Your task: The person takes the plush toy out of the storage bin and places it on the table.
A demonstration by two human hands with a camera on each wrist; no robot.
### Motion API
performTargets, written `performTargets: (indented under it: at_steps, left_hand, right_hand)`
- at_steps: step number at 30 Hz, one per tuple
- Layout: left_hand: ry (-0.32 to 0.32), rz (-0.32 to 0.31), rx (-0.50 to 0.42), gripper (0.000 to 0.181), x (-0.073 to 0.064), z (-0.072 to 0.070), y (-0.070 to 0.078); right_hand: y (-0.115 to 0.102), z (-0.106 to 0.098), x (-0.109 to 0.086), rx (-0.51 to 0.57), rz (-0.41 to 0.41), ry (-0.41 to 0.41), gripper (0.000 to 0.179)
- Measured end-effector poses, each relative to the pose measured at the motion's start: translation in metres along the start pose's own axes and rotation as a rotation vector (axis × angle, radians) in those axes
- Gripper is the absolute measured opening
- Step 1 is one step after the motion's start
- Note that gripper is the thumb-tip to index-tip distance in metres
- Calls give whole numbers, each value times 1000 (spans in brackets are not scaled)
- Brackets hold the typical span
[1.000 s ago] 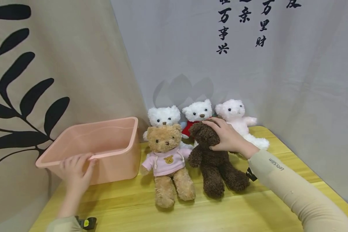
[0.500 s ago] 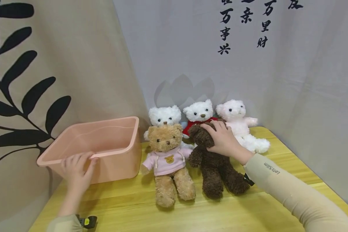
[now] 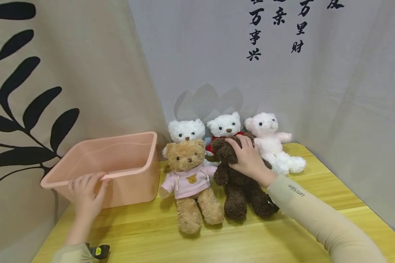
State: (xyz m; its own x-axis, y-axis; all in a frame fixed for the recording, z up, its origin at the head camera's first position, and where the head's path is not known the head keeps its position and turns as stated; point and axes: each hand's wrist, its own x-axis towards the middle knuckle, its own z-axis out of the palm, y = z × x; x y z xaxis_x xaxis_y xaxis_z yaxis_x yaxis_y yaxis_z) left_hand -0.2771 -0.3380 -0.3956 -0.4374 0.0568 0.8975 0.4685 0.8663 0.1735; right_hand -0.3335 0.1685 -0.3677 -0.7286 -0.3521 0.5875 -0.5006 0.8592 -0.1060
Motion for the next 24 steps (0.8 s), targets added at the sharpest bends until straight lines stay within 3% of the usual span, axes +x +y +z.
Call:
performTargets:
  at_steps: [9, 18, 24]
  left_hand:
    - [-29, 5, 19, 55, -1, 0, -2]
    - [-30, 0, 11, 53, -2, -1, -2]
    - [-35, 0, 10, 55, -2, -1, -4]
  right_hand:
    - [13, -14, 0, 81, 15, -61, 92]
    - [11, -16, -2, 52, 3, -46, 87]
    - [3, -19, -5, 20, -53, 1, 81]
